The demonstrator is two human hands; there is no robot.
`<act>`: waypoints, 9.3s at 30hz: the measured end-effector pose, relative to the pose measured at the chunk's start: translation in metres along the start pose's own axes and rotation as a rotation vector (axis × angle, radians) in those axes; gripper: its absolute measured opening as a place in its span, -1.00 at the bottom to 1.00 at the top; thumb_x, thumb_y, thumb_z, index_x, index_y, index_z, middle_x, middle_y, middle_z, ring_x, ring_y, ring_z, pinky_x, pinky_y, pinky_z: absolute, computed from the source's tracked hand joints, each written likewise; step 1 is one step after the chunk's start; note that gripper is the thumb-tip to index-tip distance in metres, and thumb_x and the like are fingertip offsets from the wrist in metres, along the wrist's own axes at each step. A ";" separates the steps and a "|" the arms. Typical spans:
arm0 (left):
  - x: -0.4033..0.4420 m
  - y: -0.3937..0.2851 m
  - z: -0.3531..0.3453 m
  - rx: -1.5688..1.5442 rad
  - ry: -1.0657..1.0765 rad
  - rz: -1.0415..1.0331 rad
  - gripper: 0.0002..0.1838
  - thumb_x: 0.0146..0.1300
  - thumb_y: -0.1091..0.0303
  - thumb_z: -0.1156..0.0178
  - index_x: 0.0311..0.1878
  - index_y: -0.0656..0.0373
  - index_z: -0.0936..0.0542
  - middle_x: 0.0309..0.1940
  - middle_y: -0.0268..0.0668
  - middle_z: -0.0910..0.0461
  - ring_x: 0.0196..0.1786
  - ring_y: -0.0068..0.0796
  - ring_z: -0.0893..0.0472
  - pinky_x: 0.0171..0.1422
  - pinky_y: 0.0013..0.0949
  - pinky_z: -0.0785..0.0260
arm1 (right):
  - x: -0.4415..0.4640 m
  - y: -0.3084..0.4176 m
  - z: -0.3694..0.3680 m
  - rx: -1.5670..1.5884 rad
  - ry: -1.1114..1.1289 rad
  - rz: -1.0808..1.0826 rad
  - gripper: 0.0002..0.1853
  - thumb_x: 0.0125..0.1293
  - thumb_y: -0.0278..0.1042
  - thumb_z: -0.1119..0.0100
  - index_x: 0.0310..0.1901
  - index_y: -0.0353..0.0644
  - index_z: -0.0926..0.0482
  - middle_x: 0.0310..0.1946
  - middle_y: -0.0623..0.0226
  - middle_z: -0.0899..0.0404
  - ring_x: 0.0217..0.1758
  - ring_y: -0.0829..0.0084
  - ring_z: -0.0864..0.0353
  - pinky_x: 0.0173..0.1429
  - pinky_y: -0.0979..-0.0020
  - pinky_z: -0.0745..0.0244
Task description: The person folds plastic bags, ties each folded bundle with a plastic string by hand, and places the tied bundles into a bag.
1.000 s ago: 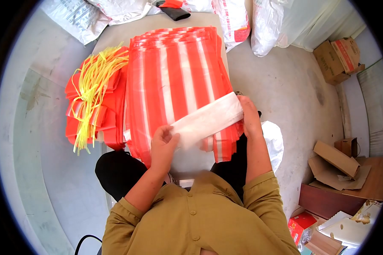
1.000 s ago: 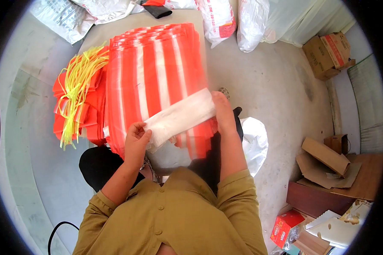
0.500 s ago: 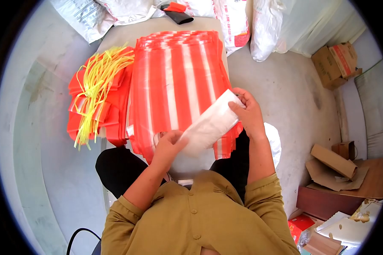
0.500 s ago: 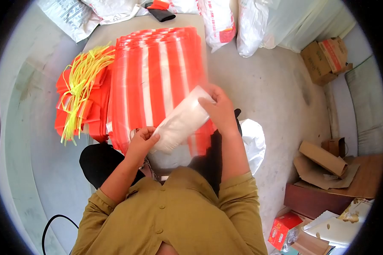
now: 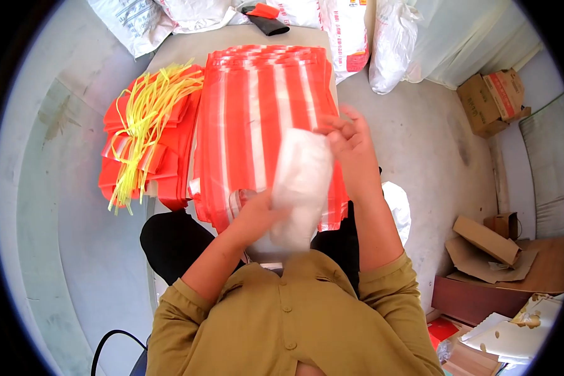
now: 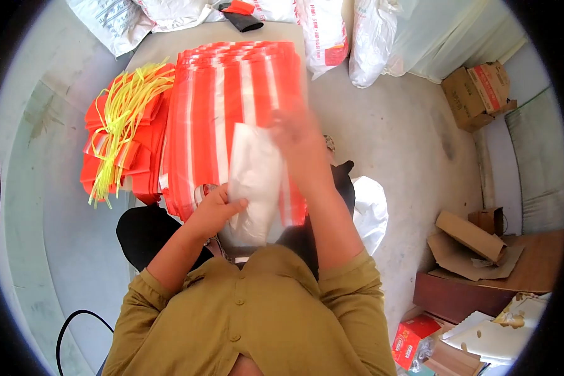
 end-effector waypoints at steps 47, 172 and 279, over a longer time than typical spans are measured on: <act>-0.021 0.063 -0.001 -0.704 -0.044 0.179 -0.52 0.49 0.53 -0.06 0.44 0.28 -0.40 0.32 -0.10 -0.55 0.31 -0.12 -0.61 0.38 0.00 -0.54 | -0.091 -0.157 -0.028 -0.398 0.177 -0.128 -0.52 0.43 -0.57 -0.21 0.35 -0.34 -0.43 0.19 0.32 -0.52 0.10 0.58 -0.59 0.17 0.49 -0.51; 0.140 -0.179 0.073 1.549 -0.587 -0.517 -0.72 0.23 0.37 -0.33 0.02 0.13 -0.72 -0.12 -0.17 -0.70 -0.03 -0.05 -0.61 0.09 -0.08 -0.49 | 0.092 -0.060 0.062 0.133 -0.084 -0.044 -0.42 0.41 -0.54 -0.19 0.47 -0.13 -0.48 0.14 0.30 -0.65 -0.14 0.63 -0.61 -0.03 0.51 -0.58; 0.118 -0.129 0.030 0.592 -0.610 -0.460 -0.91 0.36 0.49 -0.32 -0.14 0.31 -0.72 -0.35 -0.27 -0.65 -0.31 -0.46 -0.58 -0.14 -0.41 -0.43 | 0.086 -0.048 0.001 -0.624 0.268 0.401 -0.87 0.30 -0.40 -0.24 -0.17 -0.18 -0.69 -0.28 0.19 -0.68 -0.11 0.11 -0.67 0.00 0.12 -0.57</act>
Point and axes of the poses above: each hand's wrist, its own x-axis towards the middle knuckle, its own z-axis out of the back of the hand, y = z × x, the point moved 9 cm from there along x, towards the middle knuckle
